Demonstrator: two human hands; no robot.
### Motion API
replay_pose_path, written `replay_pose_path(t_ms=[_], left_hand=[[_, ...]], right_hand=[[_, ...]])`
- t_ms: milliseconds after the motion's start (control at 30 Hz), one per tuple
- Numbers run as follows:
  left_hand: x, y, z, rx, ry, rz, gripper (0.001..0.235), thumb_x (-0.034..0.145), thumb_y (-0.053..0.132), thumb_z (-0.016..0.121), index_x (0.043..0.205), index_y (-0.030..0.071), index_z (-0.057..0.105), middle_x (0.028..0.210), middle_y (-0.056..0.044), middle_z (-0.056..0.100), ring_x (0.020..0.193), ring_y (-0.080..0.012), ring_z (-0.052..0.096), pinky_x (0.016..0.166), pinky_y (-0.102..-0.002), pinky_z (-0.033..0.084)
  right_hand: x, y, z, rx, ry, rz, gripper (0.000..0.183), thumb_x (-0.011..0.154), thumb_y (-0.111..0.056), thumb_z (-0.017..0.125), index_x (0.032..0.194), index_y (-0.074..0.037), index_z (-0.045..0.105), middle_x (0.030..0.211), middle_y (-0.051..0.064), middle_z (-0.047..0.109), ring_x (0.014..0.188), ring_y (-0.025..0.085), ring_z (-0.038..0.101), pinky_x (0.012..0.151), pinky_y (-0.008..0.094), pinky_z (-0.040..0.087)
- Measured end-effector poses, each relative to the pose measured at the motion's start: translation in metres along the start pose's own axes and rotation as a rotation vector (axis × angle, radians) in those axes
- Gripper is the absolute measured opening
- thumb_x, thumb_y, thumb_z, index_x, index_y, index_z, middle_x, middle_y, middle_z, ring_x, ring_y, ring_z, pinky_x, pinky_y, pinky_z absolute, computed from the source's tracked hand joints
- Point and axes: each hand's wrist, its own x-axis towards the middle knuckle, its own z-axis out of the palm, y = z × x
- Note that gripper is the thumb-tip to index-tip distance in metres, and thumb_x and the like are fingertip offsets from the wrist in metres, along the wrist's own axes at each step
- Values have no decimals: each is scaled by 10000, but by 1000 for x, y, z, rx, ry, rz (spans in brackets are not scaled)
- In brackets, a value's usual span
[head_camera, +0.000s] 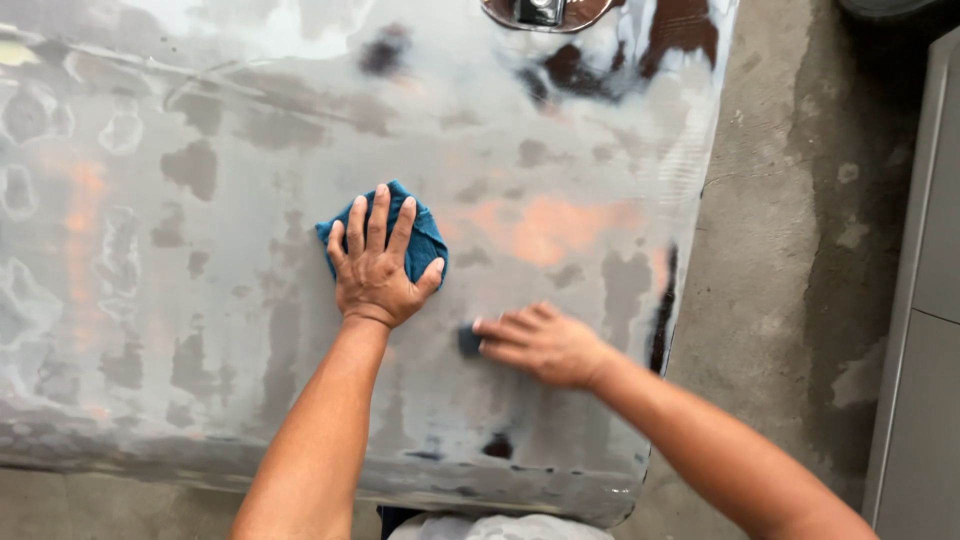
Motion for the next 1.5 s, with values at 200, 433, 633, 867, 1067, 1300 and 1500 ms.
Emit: replay_pose_path(t_ms=[200, 433, 633, 867, 1067, 1300, 1500], left_hand=[[-4, -1, 0, 3, 4, 5, 845, 852, 625, 622, 1597, 269, 440, 1706, -71, 277, 1537, -338, 254, 1207, -609, 173], [-7, -2, -2, 4, 6, -5, 857, 830, 618, 634, 1586, 257, 456, 1693, -78, 302, 1532, -338, 270, 1204, -604, 177], [-9, -1, -2, -7, 26, 3, 815, 866, 613, 625, 1581, 250, 477, 1696, -73, 310, 1535, -331, 280, 1215, -591, 183], [-8, -2, -1, 4, 51, -4, 726, 926, 543, 540, 1575, 223, 488, 1692, -80, 324, 1533, -321, 305, 1221, -579, 181], [-8, -4, 1, 14, 73, -24, 662, 959, 436, 503, 1580, 208, 495, 1696, -91, 334, 1543, -311, 310, 1227, -572, 187], [-11, 0, 0, -8, 74, -38, 692, 908, 375, 521, 1571, 180, 494, 1682, -115, 345, 1532, -325, 325, 1223, -565, 202], [-9, -2, 1, 8, 92, -18, 669, 915, 372, 528, 1557, 181, 515, 1681, -111, 351, 1529, -320, 331, 1224, -556, 208]], right_hand=[[12, 111, -48, -190, 628, 960, 264, 1092, -133, 582, 1352, -144, 622, 1365, 101, 629, 1192, 305, 587, 1040, 480, 447], [35, 34, -17, -41, -72, 72, 427, 1043, -178, 555, 1450, -53, 592, 1272, 98, 613, 1128, 306, 600, 941, 509, 463], [48, 111, -58, -192, 651, 631, 282, 957, -187, 697, 1237, -161, 677, 1333, 43, 650, 1144, 314, 606, 950, 482, 491], [77, 43, -64, -136, -197, 171, 184, 978, -195, 610, 1150, -155, 664, 1010, 47, 695, 906, 268, 647, 784, 576, 463], [80, 113, -65, -288, 712, 718, 331, 957, -189, 665, 1287, -178, 654, 1372, 49, 634, 1129, 297, 600, 928, 488, 471], [81, 58, -35, -179, 369, 126, 527, 843, -179, 638, 1370, -198, 659, 1441, 80, 611, 1097, 280, 608, 870, 446, 450], [78, 123, -68, -242, 699, 762, 351, 1030, -104, 582, 1361, -194, 657, 1470, 56, 614, 1276, 288, 586, 1052, 455, 467]])
